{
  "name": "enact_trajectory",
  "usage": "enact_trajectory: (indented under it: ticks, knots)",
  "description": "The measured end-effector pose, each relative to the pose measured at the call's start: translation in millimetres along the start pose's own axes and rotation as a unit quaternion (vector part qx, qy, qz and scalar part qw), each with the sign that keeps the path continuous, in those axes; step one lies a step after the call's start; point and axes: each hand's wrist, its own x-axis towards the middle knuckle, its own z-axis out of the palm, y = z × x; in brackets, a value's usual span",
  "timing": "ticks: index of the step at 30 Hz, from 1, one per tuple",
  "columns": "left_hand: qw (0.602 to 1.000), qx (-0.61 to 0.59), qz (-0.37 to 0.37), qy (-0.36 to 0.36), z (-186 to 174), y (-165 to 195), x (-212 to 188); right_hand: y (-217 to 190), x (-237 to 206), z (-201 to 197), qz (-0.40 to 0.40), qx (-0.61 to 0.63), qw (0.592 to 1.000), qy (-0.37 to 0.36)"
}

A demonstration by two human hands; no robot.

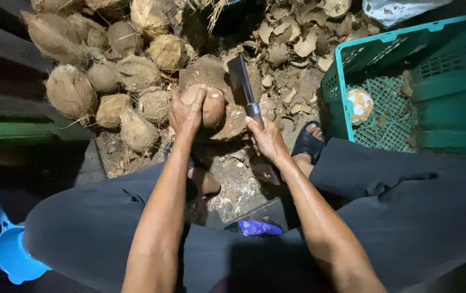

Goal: The person sits on a low stool and uses a machete to chop the husk off coconuts on a wooden chopping block, then tosses the husked coconuts into a green plastic crate. They repeatedly grab whole coconuts from a pile, strike and rotate them against the blade to strip the husk, and discard husk pieces on the ground.

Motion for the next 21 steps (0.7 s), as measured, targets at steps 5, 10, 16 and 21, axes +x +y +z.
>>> enact_trajectory:
  ticks: [5,10,16,21]
  knots:
    - [0.987,0.016,0.146,0.058,3,-9,-5,-9,-9,14,0.027,-0.013,0.999,-0.035]
    - [0.986,-0.004,0.167,0.013,-11,-8,-5,-22,-19,22,0.037,0.043,0.997,-0.045]
    - [0.986,-0.132,0.102,0.019,-13,-13,6,-38,-19,9,0.004,-0.042,0.999,0.015]
    - [0.985,-0.121,0.074,0.101,0,-11,5,-39,-21,16,-0.036,-0.119,0.991,0.042]
